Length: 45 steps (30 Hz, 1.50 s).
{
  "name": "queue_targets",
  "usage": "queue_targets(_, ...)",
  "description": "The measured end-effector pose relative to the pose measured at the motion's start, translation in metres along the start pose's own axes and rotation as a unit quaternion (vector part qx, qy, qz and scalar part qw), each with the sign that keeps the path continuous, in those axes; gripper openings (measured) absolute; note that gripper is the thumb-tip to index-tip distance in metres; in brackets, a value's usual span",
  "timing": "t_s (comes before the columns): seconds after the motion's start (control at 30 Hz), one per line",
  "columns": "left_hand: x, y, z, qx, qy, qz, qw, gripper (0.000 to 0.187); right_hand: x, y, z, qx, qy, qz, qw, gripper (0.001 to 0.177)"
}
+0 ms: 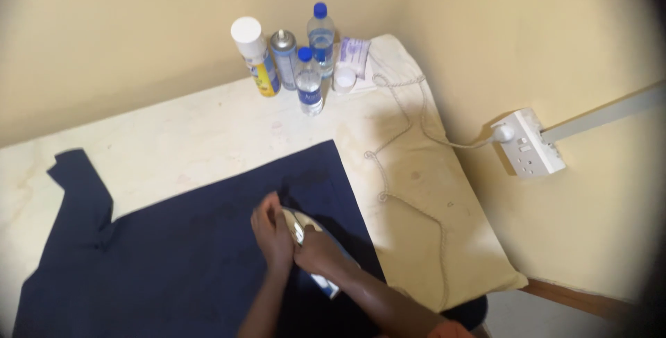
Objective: The recorder is ironing a navy blue garment on a white table, including spraying it with water.
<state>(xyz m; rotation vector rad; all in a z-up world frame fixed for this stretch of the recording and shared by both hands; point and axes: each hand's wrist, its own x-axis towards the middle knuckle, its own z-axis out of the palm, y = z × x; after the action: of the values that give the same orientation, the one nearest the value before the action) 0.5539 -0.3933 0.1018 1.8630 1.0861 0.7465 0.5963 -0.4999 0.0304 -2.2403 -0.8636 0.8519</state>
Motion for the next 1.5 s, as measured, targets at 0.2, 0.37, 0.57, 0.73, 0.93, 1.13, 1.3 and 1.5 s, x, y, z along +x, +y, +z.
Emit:
queue_targets(0.2,-0.131,-0.084,-0.056,0.084,-0.106,-0.078,0.988,0.029,0.029,-0.026,-0.063,-0.048,0.042,0.063,0.996,0.061)
queue_targets(0.37,-0.184,-0.125,-0.072,0.113,-0.268,-0.225,0.930,0.026,0.052,-0.059,-0.102,-0.023,-0.001,0.105,0.994,0.060)
queue_targets(0.57,-0.205,-0.090,-0.078,0.105,-0.340,-0.249,0.901,0.028,0.085,-0.050,-0.133,-0.031,-0.137,0.088,0.986,0.052)
queue_targets(0.73,-0.179,-0.046,-0.112,0.031,-0.317,-0.289,0.903,0.031,0.082,-0.018,-0.138,-0.120,-0.138,-0.004,0.983,0.055)
queue_targets(0.93,-0.175,-0.031,-0.147,0.053,-0.290,-0.283,0.913,0.030,0.051,-0.029,-0.142,-0.070,-0.095,0.006,0.993,0.055)
queue_targets(1.13,-0.201,-0.056,-0.168,-0.026,-0.253,-0.301,0.919,0.033,0.059,-0.029,-0.139,-0.126,-0.056,0.014,0.990,0.067)
queue_targets(1.3,-0.225,-0.090,-0.183,-0.009,-0.224,-0.294,0.929,0.033,0.049,-0.056,-0.139,-0.140,-0.039,0.034,0.989,0.057)
queue_targets(1.5,-0.190,-0.070,-0.156,0.005,-0.173,-0.218,0.961,0.030,0.086,-0.023,-0.106,0.177,-0.123,0.143,0.966,0.048)
